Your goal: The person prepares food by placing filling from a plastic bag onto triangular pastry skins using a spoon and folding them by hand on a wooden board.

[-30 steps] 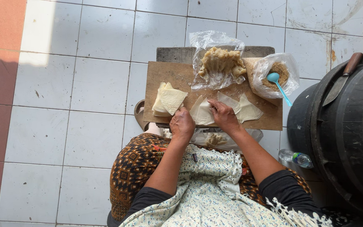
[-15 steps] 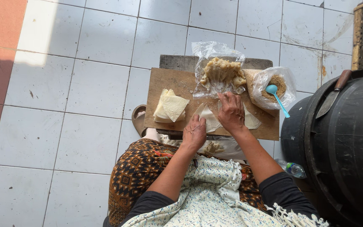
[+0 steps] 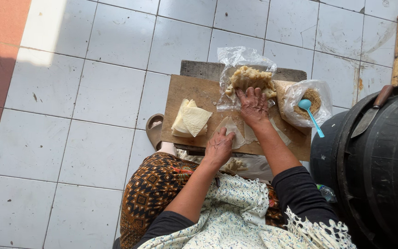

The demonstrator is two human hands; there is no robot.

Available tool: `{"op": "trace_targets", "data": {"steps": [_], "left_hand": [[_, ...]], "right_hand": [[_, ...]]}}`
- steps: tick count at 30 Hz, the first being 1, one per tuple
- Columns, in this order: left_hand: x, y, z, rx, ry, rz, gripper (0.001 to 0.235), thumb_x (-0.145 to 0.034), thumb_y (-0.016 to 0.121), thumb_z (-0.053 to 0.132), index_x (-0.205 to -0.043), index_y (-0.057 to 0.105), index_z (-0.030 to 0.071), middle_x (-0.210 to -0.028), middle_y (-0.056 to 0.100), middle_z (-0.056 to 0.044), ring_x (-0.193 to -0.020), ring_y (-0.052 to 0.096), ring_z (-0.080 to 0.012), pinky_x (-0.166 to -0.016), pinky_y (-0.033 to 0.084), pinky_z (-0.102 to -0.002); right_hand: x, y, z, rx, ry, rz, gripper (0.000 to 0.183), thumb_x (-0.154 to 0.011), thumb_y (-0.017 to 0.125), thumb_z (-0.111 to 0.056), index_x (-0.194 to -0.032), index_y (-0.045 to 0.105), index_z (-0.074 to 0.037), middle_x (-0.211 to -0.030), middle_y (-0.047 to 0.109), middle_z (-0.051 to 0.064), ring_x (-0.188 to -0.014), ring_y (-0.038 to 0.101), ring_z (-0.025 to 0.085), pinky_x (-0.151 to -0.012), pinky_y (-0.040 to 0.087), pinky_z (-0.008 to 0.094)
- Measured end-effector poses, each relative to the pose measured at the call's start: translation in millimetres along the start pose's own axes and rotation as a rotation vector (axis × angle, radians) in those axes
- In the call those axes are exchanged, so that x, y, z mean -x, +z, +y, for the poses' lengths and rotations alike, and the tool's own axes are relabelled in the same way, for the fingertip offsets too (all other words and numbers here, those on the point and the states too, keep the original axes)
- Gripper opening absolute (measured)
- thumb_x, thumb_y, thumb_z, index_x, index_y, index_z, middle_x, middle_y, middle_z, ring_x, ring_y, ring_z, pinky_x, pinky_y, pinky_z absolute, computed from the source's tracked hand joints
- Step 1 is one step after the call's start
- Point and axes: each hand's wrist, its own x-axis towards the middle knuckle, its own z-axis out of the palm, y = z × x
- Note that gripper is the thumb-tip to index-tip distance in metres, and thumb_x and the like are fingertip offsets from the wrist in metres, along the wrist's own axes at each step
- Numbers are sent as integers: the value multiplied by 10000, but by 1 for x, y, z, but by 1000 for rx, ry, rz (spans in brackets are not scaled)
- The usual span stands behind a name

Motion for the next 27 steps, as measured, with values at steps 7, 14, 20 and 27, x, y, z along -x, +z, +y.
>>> {"op": "trace_targets", "data": {"steps": [7,14,20,27], "left_hand": [[4,5,-3,8,-26,11,381,-818,622,-11,-1194,599,48,-1162,591,-193,-1119,609,-403,-936,519,-495],[-2,21,-9,31,-102,112,497,-785,613,-4,-1273,526,-41,-1147,580,-225,-1075,619,-394,-892,529,-477],[0,22,-11,37,-142,94,420,-877,576,13,-1293,541,-29,-1171,587,-221,-1099,627,-389,-916,528,-482],[0,14,-8,54,-144,75,426,-850,589,17,-1272,551,-27,-1165,587,-229,-1087,630,-405,-904,529,-490]], "right_hand": [[48,-6,-4,-437,68,105,428,-840,586,21,-1179,661,-230,-1173,567,44,-1148,515,264,-994,455,436],[82,-40,-35,-260,-86,-88,757,-801,655,-7,-1462,575,-366,-1163,537,19,-1049,490,248,-880,389,429],[82,-32,-27,144,-201,52,710,-882,662,-118,-1540,514,-343,-1225,536,23,-1096,484,206,-927,328,412],[84,-41,-32,20,-233,127,677,-849,648,-75,-1471,580,-334,-1316,545,24,-1179,477,202,-991,307,413]]}}
